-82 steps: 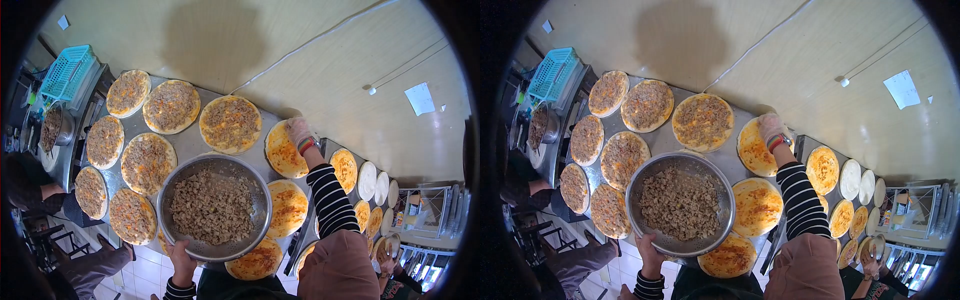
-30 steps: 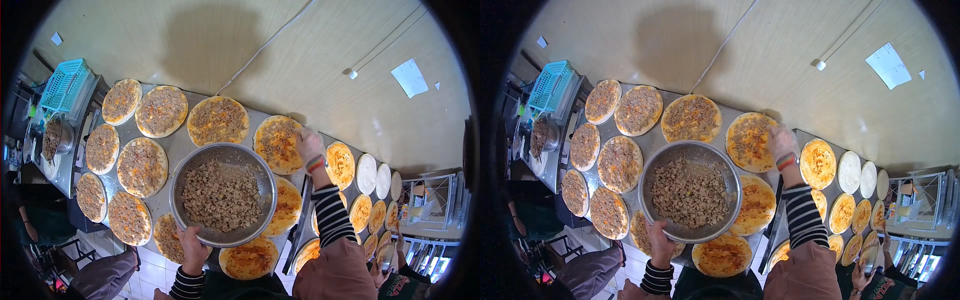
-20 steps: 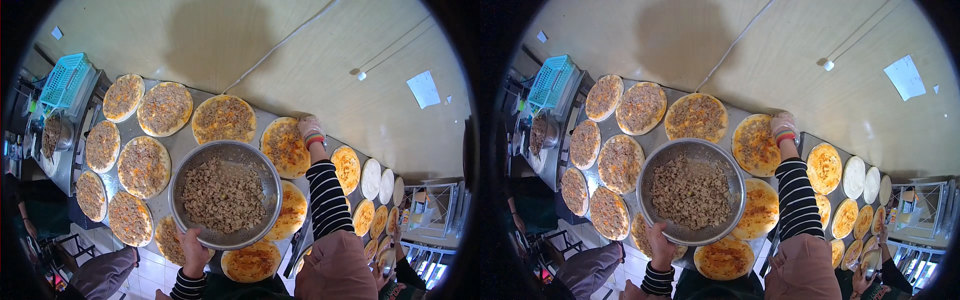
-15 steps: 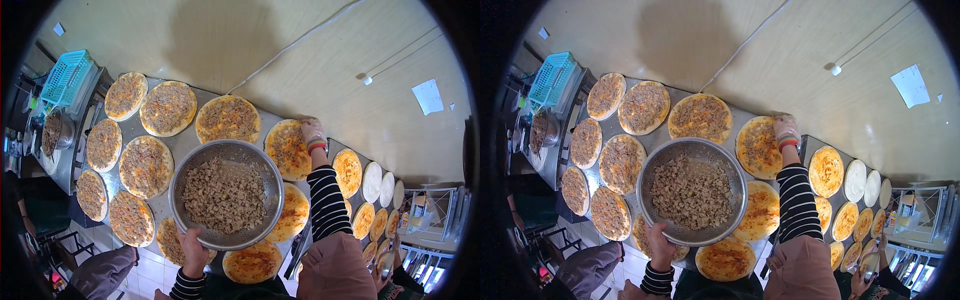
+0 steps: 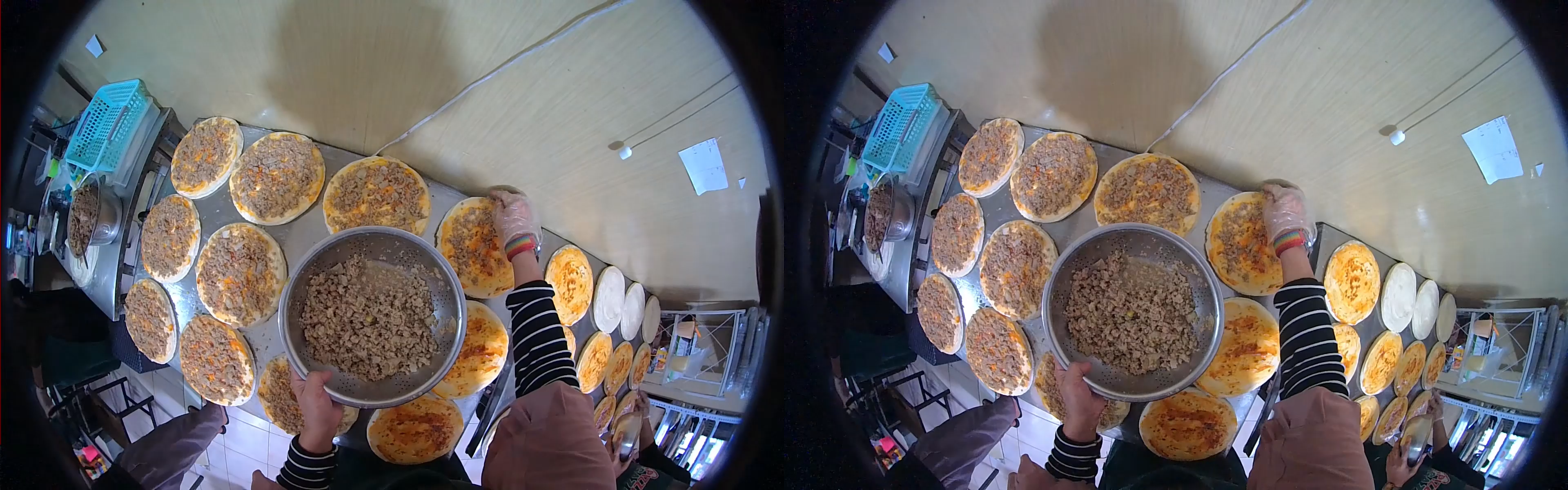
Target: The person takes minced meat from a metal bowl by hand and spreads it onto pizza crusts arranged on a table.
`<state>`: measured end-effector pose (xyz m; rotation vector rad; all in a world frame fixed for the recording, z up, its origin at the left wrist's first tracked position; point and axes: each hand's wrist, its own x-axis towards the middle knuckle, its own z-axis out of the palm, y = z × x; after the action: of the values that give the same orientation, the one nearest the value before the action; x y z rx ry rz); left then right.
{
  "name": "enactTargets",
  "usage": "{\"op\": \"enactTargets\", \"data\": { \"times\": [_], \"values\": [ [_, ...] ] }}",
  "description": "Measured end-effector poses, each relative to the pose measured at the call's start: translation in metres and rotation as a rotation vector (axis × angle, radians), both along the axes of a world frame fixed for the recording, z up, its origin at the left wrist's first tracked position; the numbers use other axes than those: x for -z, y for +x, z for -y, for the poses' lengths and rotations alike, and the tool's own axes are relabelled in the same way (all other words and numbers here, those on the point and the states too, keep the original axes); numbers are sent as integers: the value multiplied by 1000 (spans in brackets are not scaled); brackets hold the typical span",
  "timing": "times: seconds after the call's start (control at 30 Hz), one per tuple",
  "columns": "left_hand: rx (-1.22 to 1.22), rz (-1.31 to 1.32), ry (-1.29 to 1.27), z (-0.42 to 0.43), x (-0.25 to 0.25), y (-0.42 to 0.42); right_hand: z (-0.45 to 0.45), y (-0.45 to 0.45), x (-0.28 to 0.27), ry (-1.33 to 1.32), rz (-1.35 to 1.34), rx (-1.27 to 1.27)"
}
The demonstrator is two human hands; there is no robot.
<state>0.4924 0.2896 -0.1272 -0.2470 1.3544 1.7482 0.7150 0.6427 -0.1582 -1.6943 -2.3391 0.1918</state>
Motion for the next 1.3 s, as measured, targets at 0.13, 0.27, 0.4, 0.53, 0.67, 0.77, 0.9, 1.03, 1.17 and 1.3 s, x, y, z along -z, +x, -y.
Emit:
{"op": "enactTargets", "data": {
  "times": [0.13,0.27,0.4,0.53,0.67,0.77,0.9,1.03,1.17,1.3],
  "values": [
    [45,31,10,4,4,-1,4,-5,-3,54,72,-36],
    [46,-10,-39,-5,-7,4,29,0,-27,-68,-3,-86],
    [70,-27,65,-26,-14,15,99,-27,-92,-27,-468,-438],
    [120,-54,85,-31,-6,30,157,-58,-119,-296,-32,-624],
    [123,-7,192,-46,-13,53,191,-69,-102,-328,268,-558],
    [149,2,213,-48,-18,69,204,-62,-97,-414,252,-543],
    [224,35,143,-42,-8,83,203,-48,-89,-549,206,-523],
    [298,1,194,-40,-9,88,190,-21,-96,-293,20,-639],
    [317,-15,255,-37,-14,92,179,-6,-132,-114,-104,-717],
    [277,-4,249,-35,-11,94,170,3,-153,-74,-44,-691]
  ]
}}
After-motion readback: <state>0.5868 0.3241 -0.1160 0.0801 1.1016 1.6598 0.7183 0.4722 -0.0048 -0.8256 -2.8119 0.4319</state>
